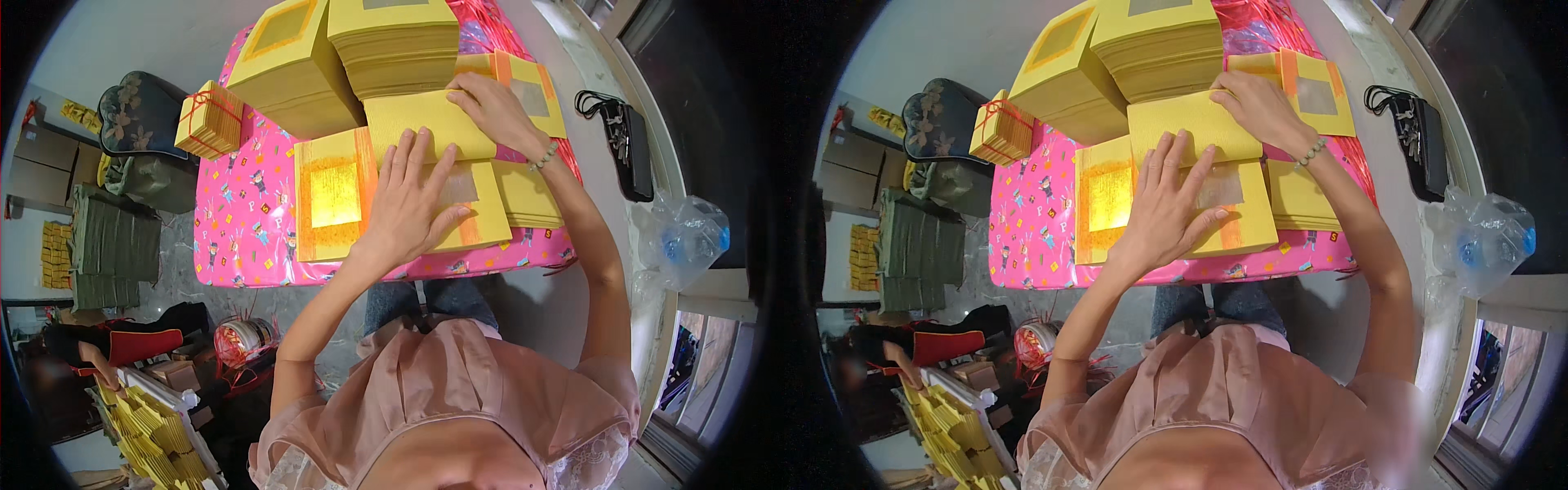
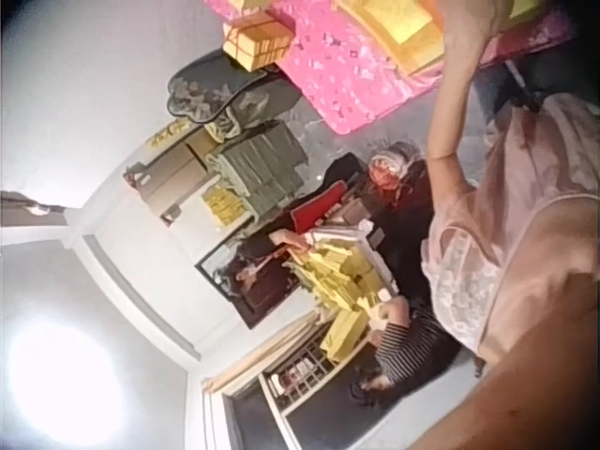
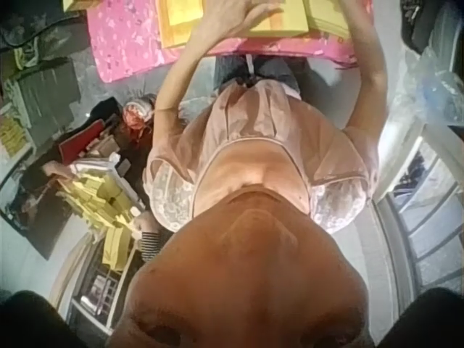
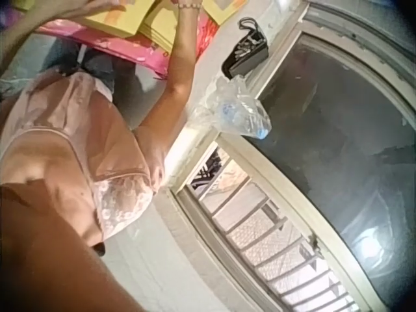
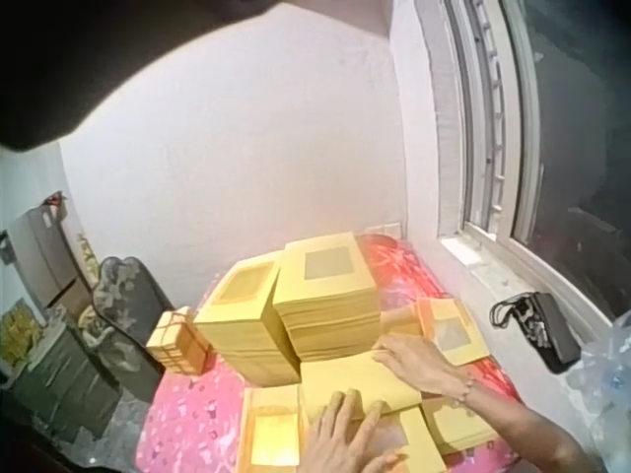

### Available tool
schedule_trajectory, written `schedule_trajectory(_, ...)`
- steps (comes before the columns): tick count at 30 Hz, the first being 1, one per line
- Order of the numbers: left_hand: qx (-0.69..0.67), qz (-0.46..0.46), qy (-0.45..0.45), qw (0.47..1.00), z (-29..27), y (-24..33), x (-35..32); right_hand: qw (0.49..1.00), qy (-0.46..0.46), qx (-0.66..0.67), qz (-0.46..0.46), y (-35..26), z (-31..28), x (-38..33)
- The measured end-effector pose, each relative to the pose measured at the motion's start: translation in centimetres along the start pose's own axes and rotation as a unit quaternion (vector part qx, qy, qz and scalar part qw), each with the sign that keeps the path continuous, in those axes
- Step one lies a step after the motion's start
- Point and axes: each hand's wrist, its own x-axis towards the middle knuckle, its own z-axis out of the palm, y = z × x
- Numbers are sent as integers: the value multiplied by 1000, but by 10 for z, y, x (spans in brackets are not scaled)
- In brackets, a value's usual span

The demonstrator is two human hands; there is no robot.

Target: Sorting and stacking yellow and gold joss paper sheets.

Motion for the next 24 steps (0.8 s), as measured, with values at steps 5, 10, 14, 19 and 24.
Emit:
schedule_trajectory(5, -8, -13, -27, 1000, 11, -11, 5, 996, 24, -81, -25, 9, 13, 4)
schedule_trajectory(10, -28, -22, -43, 998, 12, -13, 4, 985, 37, -159, -58, 0, 13, 10)
schedule_trajectory(14, -29, -27, -54, 998, 13, -13, 5, 994, -7, -94, -63, -7, 22, 19)
schedule_trajectory(19, -36, -32, -65, 997, 14, -14, 5, 993, -61, -72, -65, -6, 31, 22)
schedule_trajectory(24, -43, -39, -71, 996, 13, -13, 4, 993, -86, -59, -54, -11, 31, 23)
